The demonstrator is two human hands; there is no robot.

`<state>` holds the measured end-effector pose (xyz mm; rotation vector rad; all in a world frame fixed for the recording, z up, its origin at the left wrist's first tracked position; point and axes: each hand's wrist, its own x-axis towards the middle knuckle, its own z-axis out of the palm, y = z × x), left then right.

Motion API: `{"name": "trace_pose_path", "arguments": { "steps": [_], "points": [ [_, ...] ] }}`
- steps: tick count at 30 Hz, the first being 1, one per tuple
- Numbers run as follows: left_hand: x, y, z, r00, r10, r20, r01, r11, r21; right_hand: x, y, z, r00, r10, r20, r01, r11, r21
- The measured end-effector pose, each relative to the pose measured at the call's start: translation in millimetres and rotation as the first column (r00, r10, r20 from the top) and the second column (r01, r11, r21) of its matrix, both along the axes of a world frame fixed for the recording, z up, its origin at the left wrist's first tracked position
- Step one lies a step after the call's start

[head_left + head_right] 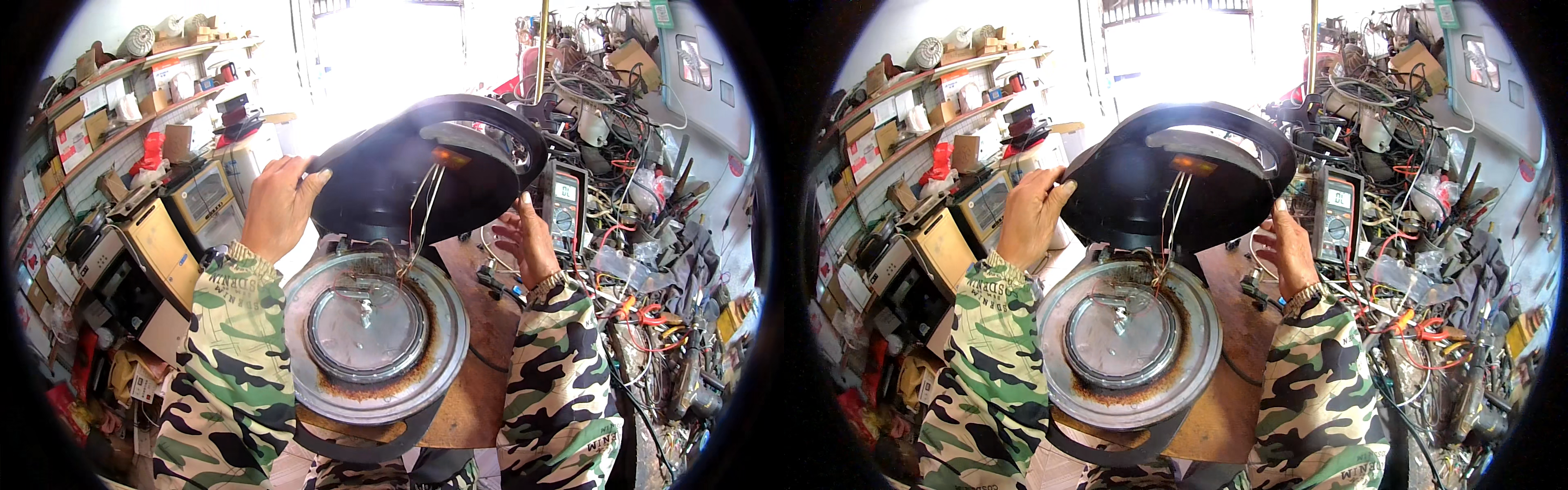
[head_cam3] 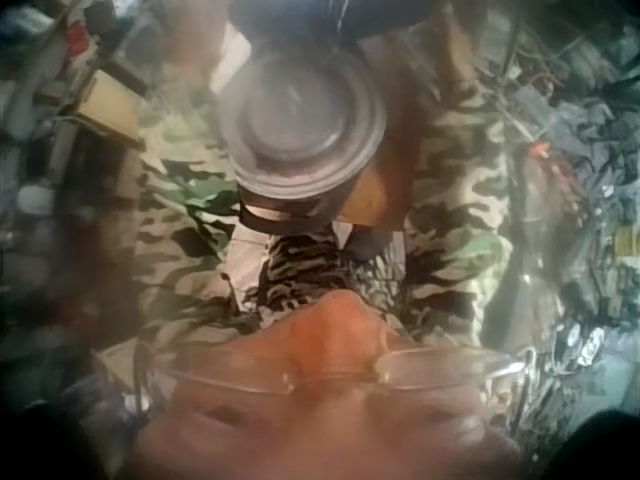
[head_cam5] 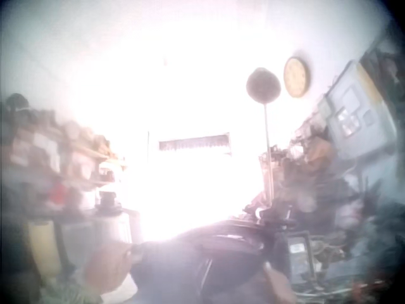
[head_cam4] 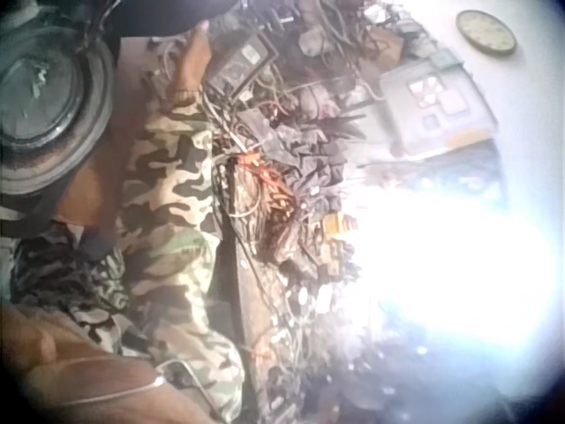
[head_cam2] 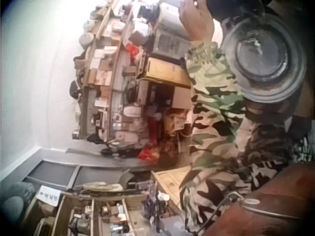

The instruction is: The person disassembles a black electric grill by removing screws from the top lid. They then inspect the internal wiring and heating element, manipulating the wires and components. Finally, they reassemble the grill by placing the lid back on and securing it with screws.

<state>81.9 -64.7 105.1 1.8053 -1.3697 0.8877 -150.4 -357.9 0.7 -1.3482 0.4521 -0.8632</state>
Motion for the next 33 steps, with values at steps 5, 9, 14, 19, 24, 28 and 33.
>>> {"name": "trace_pose_path", "arguments": {
  "steps": [5,9,14,19,24,28,33],
  "points": [
    [12,-5,-8,0.998,0.003,-0.066,-0.005,0.999,-0.031,11,-12,15,0.996,-0.085,0.029,0.087,0.993,-0.076],
    [19,3,-10,0.993,0.065,-0.102,-0.070,0.996,-0.050,42,-10,12,0.984,-0.045,0.174,0.057,0.997,-0.061],
    [21,-4,-15,0.970,-0.048,-0.240,0.034,0.998,-0.062,37,-12,11,0.977,-0.151,0.149,0.159,0.986,-0.041],
    [25,3,-13,0.967,-0.103,-0.235,0.097,0.995,-0.037,53,-3,-1,0.927,-0.211,0.309,0.259,0.958,-0.124],
    [14,3,-3,0.948,-0.051,-0.315,0.064,0.997,0.032,56,0,0,0.911,-0.288,0.295,0.351,0.917,-0.191],
    [33,-3,-1,0.954,-0.161,-0.254,0.181,0.982,0.054,44,-2,6,0.942,-0.240,0.236,0.257,0.965,-0.047],
    [27,9,6,0.965,-0.107,-0.238,0.141,0.981,0.131,42,2,12,0.957,-0.190,0.222,0.208,0.976,-0.062]
  ]
}}
